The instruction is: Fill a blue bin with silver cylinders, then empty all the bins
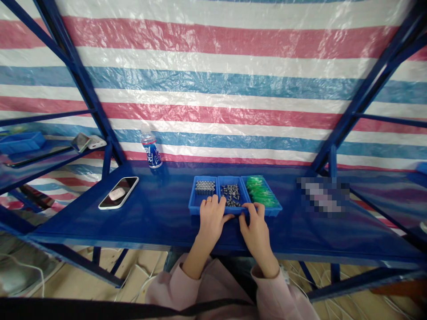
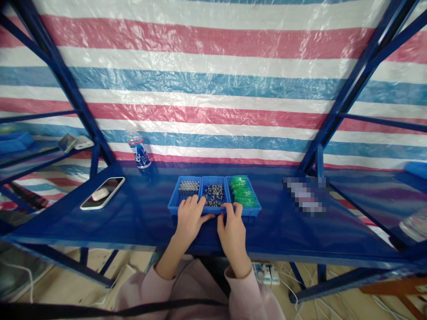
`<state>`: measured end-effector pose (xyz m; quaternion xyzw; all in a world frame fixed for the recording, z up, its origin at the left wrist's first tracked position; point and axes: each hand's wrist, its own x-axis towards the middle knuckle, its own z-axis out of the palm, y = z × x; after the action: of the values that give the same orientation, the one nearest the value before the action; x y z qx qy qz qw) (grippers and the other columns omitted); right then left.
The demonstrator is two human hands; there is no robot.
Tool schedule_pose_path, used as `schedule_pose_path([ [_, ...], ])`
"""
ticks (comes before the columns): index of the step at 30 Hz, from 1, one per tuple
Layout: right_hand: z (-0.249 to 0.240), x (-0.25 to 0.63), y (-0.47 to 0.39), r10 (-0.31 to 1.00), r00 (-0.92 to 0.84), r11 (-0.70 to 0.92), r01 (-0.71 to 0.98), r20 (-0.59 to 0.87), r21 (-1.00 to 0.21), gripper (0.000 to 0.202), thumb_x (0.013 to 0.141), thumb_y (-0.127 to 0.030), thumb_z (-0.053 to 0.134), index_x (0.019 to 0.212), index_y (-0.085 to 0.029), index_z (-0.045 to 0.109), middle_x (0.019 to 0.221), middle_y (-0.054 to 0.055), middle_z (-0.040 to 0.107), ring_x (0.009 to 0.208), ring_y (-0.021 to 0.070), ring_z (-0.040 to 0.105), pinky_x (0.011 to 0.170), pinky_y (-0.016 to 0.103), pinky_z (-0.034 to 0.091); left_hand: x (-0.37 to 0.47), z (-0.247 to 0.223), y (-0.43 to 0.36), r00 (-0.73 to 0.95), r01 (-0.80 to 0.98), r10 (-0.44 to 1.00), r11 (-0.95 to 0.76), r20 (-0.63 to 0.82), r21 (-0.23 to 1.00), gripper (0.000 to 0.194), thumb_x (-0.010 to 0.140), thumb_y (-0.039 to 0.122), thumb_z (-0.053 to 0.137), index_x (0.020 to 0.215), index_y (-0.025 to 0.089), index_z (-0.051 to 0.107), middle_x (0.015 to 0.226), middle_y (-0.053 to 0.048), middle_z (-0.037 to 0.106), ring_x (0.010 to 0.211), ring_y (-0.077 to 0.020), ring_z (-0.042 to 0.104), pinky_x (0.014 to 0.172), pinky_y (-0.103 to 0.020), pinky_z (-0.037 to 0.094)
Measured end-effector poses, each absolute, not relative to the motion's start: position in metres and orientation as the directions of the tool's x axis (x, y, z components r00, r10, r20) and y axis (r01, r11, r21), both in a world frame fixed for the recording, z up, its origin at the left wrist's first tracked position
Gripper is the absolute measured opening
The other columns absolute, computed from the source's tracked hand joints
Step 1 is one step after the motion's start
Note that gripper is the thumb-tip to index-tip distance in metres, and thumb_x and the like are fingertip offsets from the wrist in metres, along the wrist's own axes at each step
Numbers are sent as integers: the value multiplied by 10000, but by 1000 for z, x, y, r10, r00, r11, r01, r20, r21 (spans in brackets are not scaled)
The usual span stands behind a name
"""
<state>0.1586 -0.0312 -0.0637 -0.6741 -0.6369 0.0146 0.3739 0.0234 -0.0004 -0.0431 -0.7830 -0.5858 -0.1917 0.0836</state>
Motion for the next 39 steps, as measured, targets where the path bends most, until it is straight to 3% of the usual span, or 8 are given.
schedule_pose_path([
  [16, -66, 157, -31, 858, 169, 80, 889, 486, -451, 199, 855, -184, 427, 1043, -185, 492, 1111, 93, 431, 643, 135, 565, 484, 254, 421, 24, -44, -1, 249, 948, 875, -309, 415, 81, 411, 726, 483, 682, 988, 198, 546, 916, -51, 547, 882, -245, 525, 741, -353, 367],
  [31, -71, 159, -29, 849, 167, 106, 875, 501, -472, 223, 843, -191, 429, 1051, -192, 509, 1146, 100, 427, 681, 148, 576, 498, 267, 445, 25, -47, -3, 236, 951, 868, -298, 436, 79, 401, 730, 483, 662, 990, 197, 560, 914, -62, 561, 876, -250, 513, 754, -364, 349],
  [35, -71, 163, -29, 851, 179, 156, 812, 494, -563, 231, 849, -216, 440, 1051, -200, 550, 1171, 110, 423, 671, 146, 573, 534, 299, 486, 23, -47, -6, 215, 931, 851, -326, 479, 162, 461, 708, 497, 676, 1014, 183, 535, 924, -57, 578, 897, -249, 527, 801, -372, 363],
  [39, -65, 166, -35, 779, 217, 316, 673, 588, -668, 217, 872, -210, 441, 1013, -195, 605, 1217, 127, 427, 660, 126, 542, 593, 303, 501, 21, -46, -10, 119, 880, 806, -356, 581, 314, 619, 687, 527, 685, 1137, 159, 471, 1043, -86, 579, 996, -263, 520, 885, -394, 362],
])
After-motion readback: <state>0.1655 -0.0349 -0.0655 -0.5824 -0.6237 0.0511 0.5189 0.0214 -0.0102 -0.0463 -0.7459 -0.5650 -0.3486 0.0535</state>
